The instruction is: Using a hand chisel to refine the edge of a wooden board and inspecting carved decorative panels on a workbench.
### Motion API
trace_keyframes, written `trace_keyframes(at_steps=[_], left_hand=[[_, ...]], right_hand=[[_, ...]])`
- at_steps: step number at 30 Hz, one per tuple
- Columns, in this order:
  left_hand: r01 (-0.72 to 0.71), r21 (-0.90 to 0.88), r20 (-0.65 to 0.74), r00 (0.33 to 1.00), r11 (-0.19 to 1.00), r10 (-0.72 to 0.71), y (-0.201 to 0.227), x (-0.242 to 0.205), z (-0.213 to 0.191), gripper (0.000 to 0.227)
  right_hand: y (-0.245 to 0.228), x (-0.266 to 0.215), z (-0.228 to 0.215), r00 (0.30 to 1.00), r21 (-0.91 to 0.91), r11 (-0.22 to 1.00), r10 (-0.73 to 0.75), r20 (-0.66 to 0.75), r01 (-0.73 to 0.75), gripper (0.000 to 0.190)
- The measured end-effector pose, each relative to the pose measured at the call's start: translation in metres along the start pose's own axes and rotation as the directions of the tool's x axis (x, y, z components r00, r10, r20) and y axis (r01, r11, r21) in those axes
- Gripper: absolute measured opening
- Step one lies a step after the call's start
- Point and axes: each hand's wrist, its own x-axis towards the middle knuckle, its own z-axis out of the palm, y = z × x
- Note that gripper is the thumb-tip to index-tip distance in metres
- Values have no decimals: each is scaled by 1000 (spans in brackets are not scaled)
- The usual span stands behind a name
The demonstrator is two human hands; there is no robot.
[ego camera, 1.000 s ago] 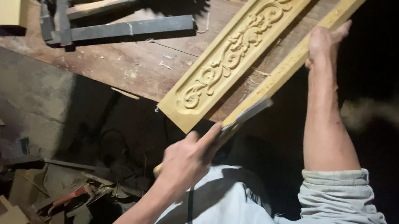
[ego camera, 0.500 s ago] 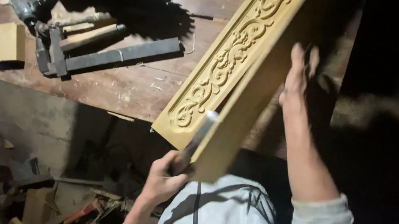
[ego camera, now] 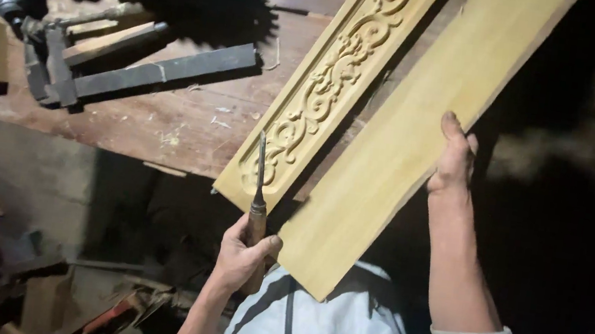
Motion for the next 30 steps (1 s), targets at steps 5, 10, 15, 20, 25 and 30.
trace_keyframes(at_steps=[5, 10, 15, 20, 25, 30], left_hand=[[105, 111, -50, 994, 988, -100, -13, -1, 19, 43], [7, 334, -4, 1000, 942, -6, -46, -10, 16, 34], [-26, 578, 4, 1000, 815, 29, -30, -23, 16, 27], [-59, 497, 74, 997, 866, 26, -24, -39, 11, 29], [-162, 439, 176, 980, 884, 92, 19, -49, 15, 40], [-285, 449, 270, 947, 847, 176, 50, -48, 17, 49]], right_hand=[[10, 14, -26, 986, 125, 984, -137, 97, 124, 34], [1, -7, -35, 962, 62, 984, -174, 209, 164, 29], [-9, -25, -22, 923, -115, 944, -270, 274, 310, 19], [-7, -29, -12, 882, -113, 908, -352, 314, 403, 28], [-9, -36, 0, 837, -114, 865, -427, 343, 489, 27], [-33, -62, 22, 829, -238, 827, -399, 391, 510, 30]])
